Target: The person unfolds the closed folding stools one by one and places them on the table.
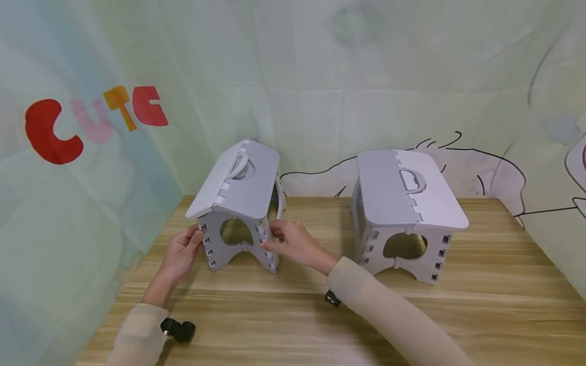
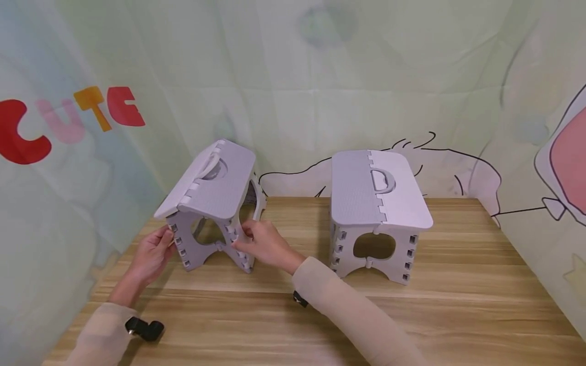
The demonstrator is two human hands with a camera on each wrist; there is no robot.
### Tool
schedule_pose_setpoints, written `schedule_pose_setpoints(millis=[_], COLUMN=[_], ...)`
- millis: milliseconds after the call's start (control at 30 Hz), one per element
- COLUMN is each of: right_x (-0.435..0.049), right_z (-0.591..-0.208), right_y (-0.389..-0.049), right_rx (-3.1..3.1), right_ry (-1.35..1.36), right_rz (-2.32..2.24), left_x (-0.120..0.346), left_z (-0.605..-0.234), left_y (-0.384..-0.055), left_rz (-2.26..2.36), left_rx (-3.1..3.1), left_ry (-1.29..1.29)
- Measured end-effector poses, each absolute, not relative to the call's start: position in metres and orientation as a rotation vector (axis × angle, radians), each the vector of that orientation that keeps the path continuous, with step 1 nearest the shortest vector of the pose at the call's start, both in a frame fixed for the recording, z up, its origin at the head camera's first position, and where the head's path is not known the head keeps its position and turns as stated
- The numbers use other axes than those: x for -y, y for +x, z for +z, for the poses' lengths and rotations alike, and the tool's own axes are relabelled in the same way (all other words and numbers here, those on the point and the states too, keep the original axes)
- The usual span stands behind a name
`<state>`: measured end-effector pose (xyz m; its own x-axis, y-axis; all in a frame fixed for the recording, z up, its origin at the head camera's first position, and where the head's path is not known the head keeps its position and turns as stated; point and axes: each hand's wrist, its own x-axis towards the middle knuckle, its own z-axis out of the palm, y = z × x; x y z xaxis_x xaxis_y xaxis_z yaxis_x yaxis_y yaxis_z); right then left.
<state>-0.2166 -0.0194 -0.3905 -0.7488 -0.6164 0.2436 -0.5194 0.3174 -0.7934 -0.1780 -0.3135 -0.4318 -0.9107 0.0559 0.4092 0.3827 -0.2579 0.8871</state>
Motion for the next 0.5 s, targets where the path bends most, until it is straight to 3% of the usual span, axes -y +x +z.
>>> schedule_pose_setpoints(millis=[500], right_x=[0.015], right_z=[-0.387], right_y=[-0.214], right_rx=[-2.561], right_ry=[-0.975], right_rz=[-1.340], left_x=[0.321], left_z=[-0.418], left_y=[-0.176], left_rz=[-2.356], left_rx=[1.832], left_ry=[-0.471])
